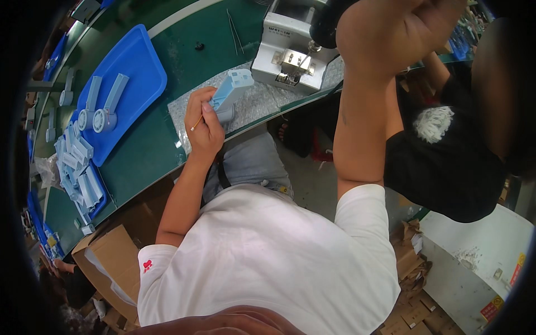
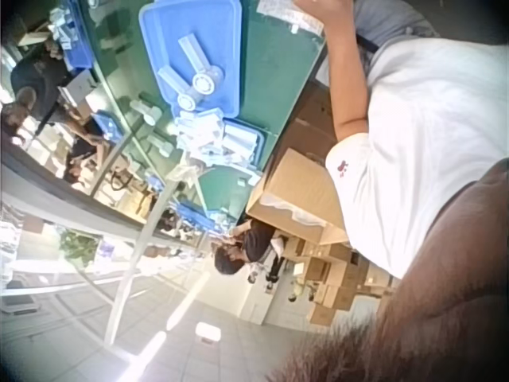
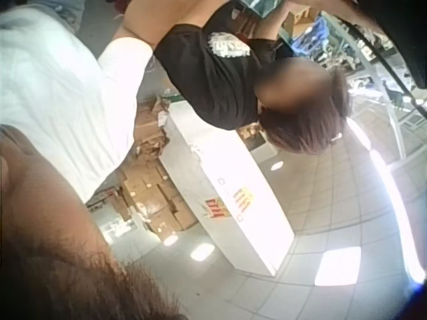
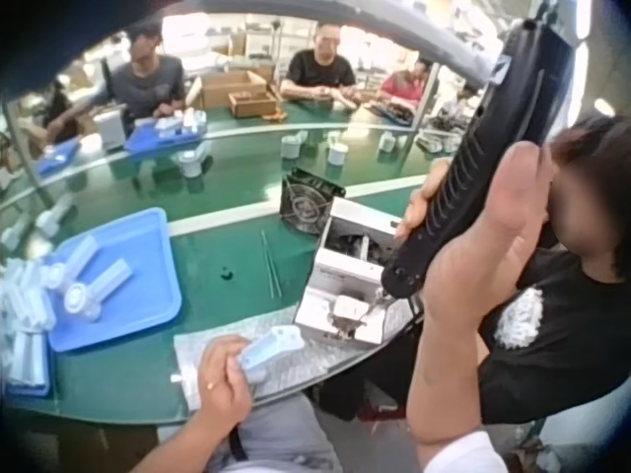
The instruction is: The person uses a handheld power tool to drive screws into light blue plastic components at a workbench. They repeatedly pick up parts from a blue tray, secure them with the tool, and place the finished items onto the table.
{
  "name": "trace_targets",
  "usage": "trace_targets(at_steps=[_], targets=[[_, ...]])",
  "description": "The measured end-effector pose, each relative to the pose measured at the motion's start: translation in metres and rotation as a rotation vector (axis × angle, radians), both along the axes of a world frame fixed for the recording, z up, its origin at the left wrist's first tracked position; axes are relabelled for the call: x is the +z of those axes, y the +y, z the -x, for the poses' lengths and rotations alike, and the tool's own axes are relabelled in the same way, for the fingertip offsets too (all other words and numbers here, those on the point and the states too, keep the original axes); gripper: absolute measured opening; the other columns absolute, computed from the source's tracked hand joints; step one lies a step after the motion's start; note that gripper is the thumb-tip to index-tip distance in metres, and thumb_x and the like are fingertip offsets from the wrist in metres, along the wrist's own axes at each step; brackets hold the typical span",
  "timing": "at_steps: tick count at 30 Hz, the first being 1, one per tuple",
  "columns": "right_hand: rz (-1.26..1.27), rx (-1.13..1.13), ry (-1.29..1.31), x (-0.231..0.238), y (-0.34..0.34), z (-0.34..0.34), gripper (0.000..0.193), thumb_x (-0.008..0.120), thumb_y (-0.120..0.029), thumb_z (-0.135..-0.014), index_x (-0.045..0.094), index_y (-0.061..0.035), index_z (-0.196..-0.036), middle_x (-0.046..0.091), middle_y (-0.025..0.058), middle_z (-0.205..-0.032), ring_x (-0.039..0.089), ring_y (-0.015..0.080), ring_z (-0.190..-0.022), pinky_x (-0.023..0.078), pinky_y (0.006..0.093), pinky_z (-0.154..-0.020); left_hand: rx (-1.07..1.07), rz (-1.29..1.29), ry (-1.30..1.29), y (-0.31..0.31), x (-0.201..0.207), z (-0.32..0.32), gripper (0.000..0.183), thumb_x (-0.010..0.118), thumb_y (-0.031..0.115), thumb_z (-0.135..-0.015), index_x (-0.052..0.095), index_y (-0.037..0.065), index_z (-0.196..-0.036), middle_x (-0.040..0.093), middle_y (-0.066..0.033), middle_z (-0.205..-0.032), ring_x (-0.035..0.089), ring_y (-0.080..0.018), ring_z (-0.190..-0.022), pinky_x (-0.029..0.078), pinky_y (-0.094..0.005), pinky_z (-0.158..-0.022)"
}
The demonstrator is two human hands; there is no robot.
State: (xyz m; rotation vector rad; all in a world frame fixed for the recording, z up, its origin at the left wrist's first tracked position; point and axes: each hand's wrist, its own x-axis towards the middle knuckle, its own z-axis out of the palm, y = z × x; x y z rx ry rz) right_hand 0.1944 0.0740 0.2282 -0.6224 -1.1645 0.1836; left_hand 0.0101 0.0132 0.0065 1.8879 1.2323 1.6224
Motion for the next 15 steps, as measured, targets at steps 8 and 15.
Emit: trace_targets(at_steps=[8,15], targets=[[0.094,0.167,0.133,-0.001,0.004,-0.010,0.041,0.051,-0.049,-0.106,0.053,-0.0087,-0.100,0.061,0.0076,-0.070,0.059,0.0148,-0.050,0.049,0.0263,-0.045,0.004,0.010,0.002,0.000,0.000,0.001,0.019,0.046,0.002,-0.097,0.064,-0.005,-0.100,0.067,-0.0206,-0.103,0.064,-0.0356,-0.091,0.051,-0.0411,-0.082],[0.051,0.160,0.105,-0.005,0.011,-0.016,0.036,0.053,-0.044,-0.107,0.054,-0.0082,-0.102,0.061,0.0071,-0.070,0.059,0.0147,-0.049,0.048,0.0262,-0.043,-0.004,0.019,-0.015,0.000,-0.001,0.000,0.019,0.046,0.002,-0.098,0.064,-0.005,-0.101,0.066,-0.0207,-0.104,0.064,-0.0355,-0.093,0.051,-0.0412,-0.083]])
